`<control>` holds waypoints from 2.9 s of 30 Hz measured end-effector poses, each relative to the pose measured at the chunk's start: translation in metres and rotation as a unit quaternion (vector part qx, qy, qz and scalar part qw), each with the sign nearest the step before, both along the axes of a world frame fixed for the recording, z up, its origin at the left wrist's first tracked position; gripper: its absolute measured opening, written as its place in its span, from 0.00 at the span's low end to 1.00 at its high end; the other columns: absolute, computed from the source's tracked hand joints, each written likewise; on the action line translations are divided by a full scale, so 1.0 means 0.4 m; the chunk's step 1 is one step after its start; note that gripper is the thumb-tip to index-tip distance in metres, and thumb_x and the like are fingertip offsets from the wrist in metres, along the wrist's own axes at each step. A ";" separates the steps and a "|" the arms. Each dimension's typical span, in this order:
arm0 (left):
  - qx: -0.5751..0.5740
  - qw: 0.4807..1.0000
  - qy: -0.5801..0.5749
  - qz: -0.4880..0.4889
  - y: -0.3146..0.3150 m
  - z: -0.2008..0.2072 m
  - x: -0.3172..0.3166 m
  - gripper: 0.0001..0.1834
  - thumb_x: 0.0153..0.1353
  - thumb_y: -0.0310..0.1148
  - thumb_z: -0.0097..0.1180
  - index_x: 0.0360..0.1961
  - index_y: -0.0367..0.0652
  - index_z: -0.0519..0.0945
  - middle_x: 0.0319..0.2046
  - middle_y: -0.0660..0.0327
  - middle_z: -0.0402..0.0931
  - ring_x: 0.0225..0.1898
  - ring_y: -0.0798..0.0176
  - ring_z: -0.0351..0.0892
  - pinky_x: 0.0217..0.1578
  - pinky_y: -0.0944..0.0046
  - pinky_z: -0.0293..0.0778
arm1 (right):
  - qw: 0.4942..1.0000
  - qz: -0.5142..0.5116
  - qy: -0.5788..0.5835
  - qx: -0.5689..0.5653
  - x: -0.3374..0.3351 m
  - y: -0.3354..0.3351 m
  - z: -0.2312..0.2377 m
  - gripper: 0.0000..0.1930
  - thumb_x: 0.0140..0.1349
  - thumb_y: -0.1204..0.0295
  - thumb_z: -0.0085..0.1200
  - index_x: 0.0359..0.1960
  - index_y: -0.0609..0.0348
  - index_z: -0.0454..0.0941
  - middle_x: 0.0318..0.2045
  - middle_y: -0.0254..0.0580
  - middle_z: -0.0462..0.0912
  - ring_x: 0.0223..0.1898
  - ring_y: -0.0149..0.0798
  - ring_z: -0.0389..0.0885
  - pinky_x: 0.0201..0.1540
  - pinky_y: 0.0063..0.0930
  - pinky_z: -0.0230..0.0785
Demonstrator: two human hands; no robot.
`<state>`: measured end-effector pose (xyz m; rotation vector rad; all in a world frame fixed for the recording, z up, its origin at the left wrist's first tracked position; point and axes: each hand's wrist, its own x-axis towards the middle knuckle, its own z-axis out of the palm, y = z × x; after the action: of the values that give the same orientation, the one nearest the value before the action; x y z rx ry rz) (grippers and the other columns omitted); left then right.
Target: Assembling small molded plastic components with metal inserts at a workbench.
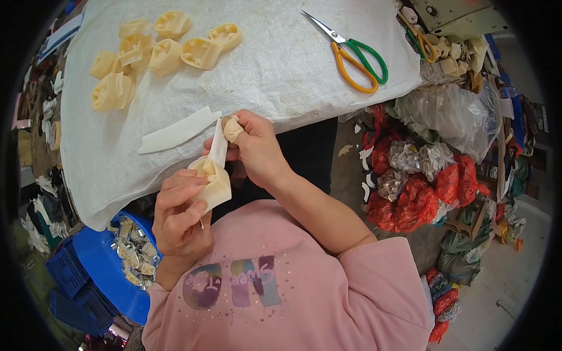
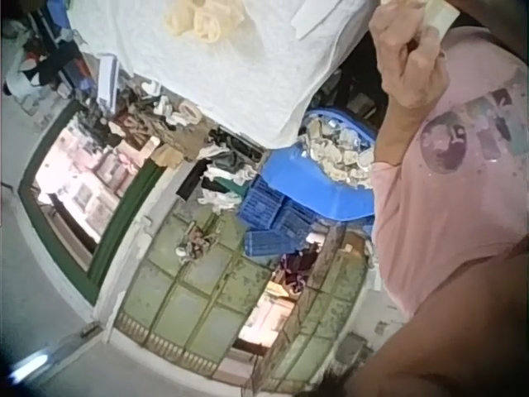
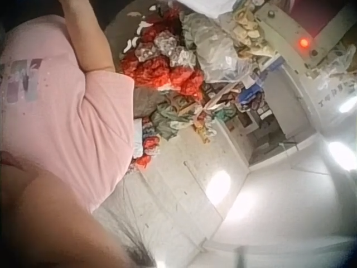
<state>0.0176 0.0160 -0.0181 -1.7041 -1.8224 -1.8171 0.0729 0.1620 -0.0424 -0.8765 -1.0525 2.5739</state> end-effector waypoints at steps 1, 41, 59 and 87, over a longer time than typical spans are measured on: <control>-0.001 1.000 -0.002 -0.006 0.001 0.007 0.003 0.19 0.40 0.08 0.53 0.35 0.36 0.72 0.40 0.52 0.72 0.39 0.49 0.79 0.41 0.46 0.75 | 1.000 -0.006 -0.002 -0.001 0.000 -0.001 -0.005 0.10 0.67 0.67 0.45 0.36 0.63 0.69 0.29 0.50 0.79 0.32 0.45 0.83 0.37 0.36 0.79; -0.095 0.990 -0.104 0.020 0.005 0.003 -0.036 0.10 0.51 0.19 0.62 0.28 0.40 0.72 0.34 0.53 0.76 0.30 0.60 0.77 0.29 0.68 0.71 | 0.928 0.327 0.089 0.154 0.045 0.101 0.028 0.26 0.59 0.69 0.57 0.58 0.62 0.64 0.39 0.44 0.80 0.38 0.32 0.79 0.39 0.27 0.73; -0.083 0.975 -0.202 0.043 0.021 0.010 -0.030 0.06 0.55 0.19 0.57 0.32 0.38 0.72 0.35 0.55 0.76 0.34 0.65 0.76 0.34 0.69 0.73 | 0.906 0.233 0.064 0.348 0.011 0.055 0.050 0.19 0.64 0.71 0.47 0.58 0.55 0.67 0.36 0.43 0.80 0.34 0.34 0.81 0.34 0.27 0.74; -0.099 0.950 -0.287 0.069 0.052 0.005 -0.030 0.11 0.56 0.34 0.63 0.33 0.38 0.76 0.55 0.50 0.64 0.53 0.60 0.66 0.50 0.62 0.66 | 0.785 0.014 0.125 0.607 0.031 0.027 0.057 0.10 0.51 0.69 0.59 0.30 0.58 0.70 0.33 0.41 0.70 0.39 0.43 0.68 0.45 0.36 0.57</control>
<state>0.0054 0.0370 -0.0161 -1.1102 -2.3301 -2.3015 0.0853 0.1730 -0.0196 -0.1357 -2.1316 1.3502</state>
